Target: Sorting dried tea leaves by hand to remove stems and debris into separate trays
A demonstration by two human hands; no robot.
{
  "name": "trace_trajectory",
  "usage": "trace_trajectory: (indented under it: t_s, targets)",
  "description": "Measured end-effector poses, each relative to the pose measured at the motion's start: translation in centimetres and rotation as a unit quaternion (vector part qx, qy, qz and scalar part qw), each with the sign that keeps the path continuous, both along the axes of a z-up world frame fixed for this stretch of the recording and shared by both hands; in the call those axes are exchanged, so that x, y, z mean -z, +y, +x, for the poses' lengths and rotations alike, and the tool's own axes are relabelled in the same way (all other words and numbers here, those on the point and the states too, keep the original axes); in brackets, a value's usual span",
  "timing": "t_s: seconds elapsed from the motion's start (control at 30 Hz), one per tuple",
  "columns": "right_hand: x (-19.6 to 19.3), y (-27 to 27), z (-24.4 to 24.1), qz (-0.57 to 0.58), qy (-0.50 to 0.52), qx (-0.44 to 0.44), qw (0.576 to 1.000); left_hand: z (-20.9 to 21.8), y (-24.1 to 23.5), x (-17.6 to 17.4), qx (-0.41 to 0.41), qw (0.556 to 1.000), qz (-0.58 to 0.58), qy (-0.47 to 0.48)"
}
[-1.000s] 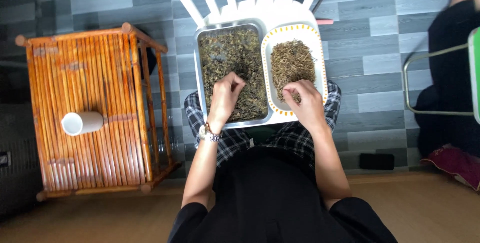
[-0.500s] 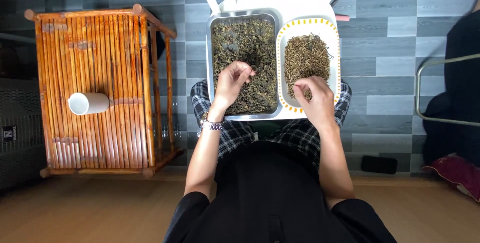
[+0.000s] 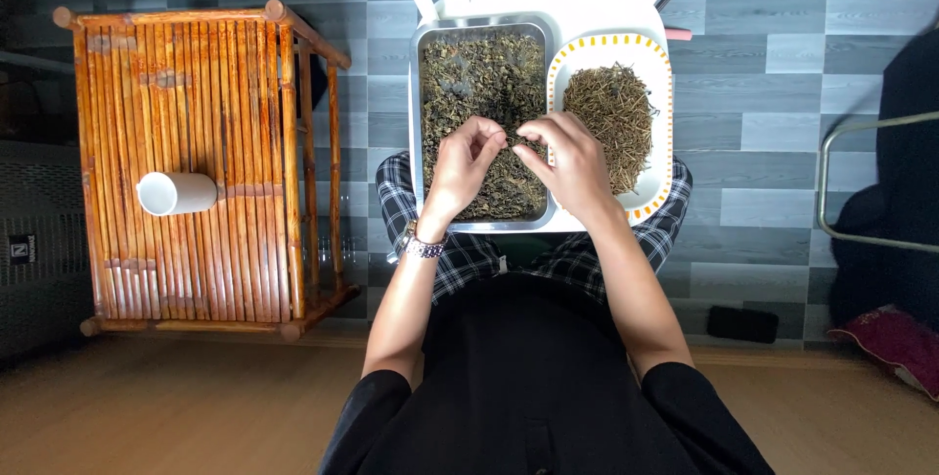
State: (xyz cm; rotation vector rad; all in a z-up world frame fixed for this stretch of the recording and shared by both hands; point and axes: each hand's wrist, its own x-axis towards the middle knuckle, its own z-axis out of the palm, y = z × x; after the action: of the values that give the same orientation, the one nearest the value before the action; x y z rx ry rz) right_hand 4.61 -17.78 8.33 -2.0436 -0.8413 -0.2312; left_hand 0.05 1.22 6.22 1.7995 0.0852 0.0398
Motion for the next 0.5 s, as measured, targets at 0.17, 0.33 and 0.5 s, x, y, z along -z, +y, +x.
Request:
trace_trajectory:
  t_s: [0.17,0.33,0.5]
  targets:
    - [1.1,0.6,0.6,-0.004,-0.006,-0.012,1.000,0.0,-0.4,-1.6,0.004,1.000,0.009,-0.014]
    - [3.1,-2.1,1.3,-0.010,0.031,0.005,0.999,0.3,0.0,-1.0,0.008,0.999,0.026,-0.022]
    - [3.2,-7.8,1.2,-0.005,0.031,0.093,0.995,0.7,0.9,-0.3,0.009,0.987,0.145,-0.065]
